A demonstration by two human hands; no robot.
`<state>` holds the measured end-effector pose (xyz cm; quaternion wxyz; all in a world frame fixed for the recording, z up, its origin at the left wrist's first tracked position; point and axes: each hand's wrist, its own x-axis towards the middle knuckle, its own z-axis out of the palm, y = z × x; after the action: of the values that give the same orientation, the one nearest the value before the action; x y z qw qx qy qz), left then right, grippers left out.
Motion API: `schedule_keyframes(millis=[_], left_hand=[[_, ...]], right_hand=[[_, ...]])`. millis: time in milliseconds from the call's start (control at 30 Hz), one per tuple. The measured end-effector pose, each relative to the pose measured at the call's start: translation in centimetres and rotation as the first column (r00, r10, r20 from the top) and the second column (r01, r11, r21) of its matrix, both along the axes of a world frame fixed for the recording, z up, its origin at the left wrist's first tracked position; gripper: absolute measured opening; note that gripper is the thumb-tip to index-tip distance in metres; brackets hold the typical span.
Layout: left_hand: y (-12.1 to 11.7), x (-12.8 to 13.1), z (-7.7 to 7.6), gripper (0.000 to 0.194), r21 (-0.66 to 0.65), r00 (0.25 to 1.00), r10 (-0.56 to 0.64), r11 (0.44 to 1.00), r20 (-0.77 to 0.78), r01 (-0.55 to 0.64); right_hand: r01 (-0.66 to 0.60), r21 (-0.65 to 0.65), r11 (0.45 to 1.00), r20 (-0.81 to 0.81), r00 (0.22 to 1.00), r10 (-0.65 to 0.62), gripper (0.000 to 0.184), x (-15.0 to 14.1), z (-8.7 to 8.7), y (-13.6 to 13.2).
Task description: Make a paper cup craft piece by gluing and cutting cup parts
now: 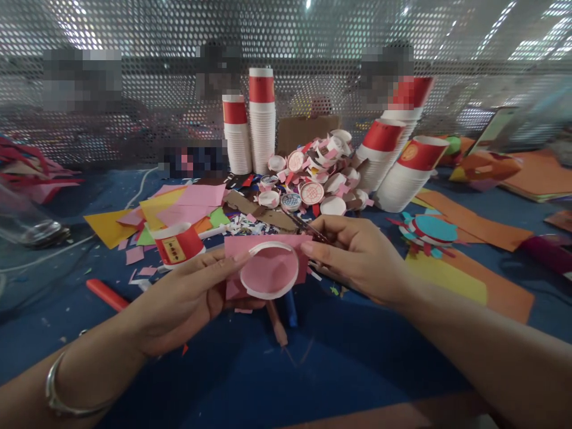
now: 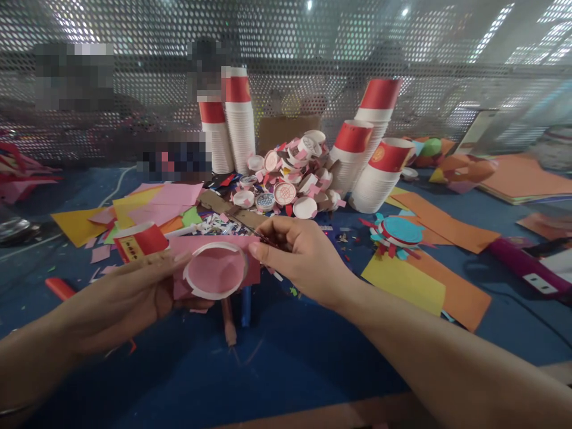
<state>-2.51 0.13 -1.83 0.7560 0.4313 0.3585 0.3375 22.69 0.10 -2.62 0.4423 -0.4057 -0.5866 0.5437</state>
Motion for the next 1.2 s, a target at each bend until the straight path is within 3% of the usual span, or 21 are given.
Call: schedule_keyframes(millis=[267,400,600,833,1033,1200], left_hand=[[0.0,0.8,0.0,0.023,-0.009,0.995,0.094,0.996,-0.028,-0.094],[0.2,0.4,0.2,0.029,0.004,0.994,0.087,0.996,-0.073,-0.087],[0.6,0.2,1.0,0.029,0.090,0.979,0.181,0.981,-0.090,-0.173],[0.5,0.8,1.5,0.028,0.117,0.959,0.283,0.952,0.005,-0.282],[0.2,1.0,1.6,0.032,0.106,0.958,0.288,0.952,0.014,-0.288],[-0.2,1.0,1.2,0.028,0.124,0.967,0.257,0.959,0.004,-0.255]], right_hand=[[0.032,0.027,0.999,0.001,0.999,-0.032,0.028,0.0,-0.2,0.0],[0.080,0.070,0.994,-0.021,0.997,-0.079,0.031,0.0,0.0,-0.3],[0.004,0.105,0.994,-0.044,0.999,0.001,0.032,-0.2,0.3,-1.0],[-0.049,-0.033,0.998,-0.027,0.998,0.049,0.041,-0.4,0.2,-1.5],[-0.071,-0.188,0.980,-0.096,0.994,0.054,0.044,-0.8,0.3,-1.2],[-0.097,-0.221,0.971,-0.139,0.988,0.067,0.042,-0.9,0.3,-1.1]])
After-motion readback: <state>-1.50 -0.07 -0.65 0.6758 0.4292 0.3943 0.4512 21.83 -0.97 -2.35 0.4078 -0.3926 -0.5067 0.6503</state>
